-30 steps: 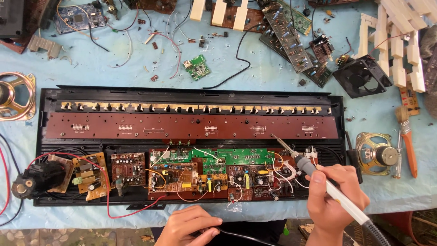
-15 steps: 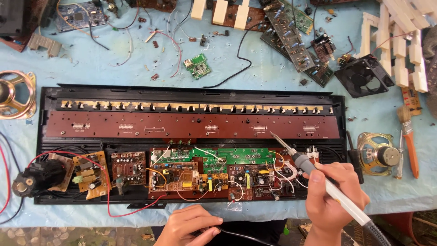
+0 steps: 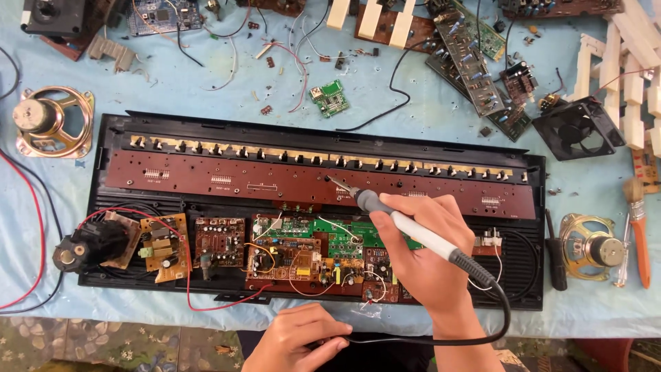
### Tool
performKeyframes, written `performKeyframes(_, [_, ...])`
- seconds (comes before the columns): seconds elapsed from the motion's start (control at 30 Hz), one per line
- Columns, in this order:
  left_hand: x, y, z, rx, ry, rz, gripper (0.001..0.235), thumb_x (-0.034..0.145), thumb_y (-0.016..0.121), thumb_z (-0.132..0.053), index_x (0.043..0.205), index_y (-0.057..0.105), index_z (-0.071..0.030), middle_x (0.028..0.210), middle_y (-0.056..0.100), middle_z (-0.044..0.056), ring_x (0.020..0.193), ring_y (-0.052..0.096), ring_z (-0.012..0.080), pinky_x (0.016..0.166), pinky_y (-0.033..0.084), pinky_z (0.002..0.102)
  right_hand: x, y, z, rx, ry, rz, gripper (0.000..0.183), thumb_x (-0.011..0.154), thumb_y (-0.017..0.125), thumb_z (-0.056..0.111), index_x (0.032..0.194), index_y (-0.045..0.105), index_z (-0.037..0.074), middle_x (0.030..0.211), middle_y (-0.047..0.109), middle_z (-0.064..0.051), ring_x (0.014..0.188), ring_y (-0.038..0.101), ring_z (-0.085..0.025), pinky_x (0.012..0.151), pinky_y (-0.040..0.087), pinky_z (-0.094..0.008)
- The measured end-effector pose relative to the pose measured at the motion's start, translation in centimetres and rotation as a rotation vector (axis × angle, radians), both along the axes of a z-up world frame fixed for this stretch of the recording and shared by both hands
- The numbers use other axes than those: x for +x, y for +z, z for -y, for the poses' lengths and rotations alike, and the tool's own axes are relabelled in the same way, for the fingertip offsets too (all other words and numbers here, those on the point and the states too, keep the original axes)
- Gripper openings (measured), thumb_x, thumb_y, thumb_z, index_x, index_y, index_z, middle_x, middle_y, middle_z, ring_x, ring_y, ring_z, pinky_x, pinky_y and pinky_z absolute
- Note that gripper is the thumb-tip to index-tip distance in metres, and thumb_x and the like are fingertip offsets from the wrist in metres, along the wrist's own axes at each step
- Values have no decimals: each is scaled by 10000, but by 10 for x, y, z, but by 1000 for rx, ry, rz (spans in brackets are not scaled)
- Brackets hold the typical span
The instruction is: The person uses a soldering iron to work on the circuit board of a disassembled electronic keyboard. They move the soldering iron across various points on the board while handling the device and other components on the table.
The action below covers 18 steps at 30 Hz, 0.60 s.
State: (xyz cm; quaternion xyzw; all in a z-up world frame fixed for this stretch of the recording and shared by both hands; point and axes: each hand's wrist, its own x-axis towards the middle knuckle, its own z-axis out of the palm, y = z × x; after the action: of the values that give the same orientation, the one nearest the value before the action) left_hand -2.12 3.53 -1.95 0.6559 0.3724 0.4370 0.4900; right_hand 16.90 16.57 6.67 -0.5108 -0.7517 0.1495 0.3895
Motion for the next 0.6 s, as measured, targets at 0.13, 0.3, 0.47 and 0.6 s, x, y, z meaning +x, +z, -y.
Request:
performKeyframes(0.13, [-1, -4, 1, 19, -22, 14, 132, 988, 698, -136, 1030, 762, -30, 893, 753, 77, 721, 681, 224, 651, 559, 342, -3, 2, -1, -8, 8, 46, 147, 982, 697, 212, 1006, 720, 68, 943, 781, -36, 723, 651, -152, 750, 411, -320])
performKeyframes(0.3, [-2, -3, 1, 17, -17, 20, 127, 986, 701, -135, 1028, 765, -33, 888, 751, 70, 728, 685, 217, 657, 563, 337, -5, 4, 0, -13, 5, 67, 172, 987, 684, 229, 987, 720, 62, 908, 772, -39, 728, 655, -163, 744, 406, -330])
performKeyframes(0.47, [-2, -2, 2, -4, -16, 24, 130, 981, 711, -129, 1047, 768, -34, 893, 753, 81, 733, 681, 224, 654, 563, 348, -7, 6, 2, 17, -9, 65, 148, 981, 697, 215, 995, 710, 68, 888, 757, -29, 703, 634, -165, 750, 398, -328])
performKeyframes(0.6, [-3, -3, 1, 37, -25, 13, 120, 984, 705, -124, 1040, 759, -32, 895, 747, 72, 732, 679, 223, 663, 560, 338, -8, 4, 1, -9, 0, 72, 152, 984, 696, 218, 996, 723, 68, 905, 767, -21, 723, 647, -156, 749, 404, -324])
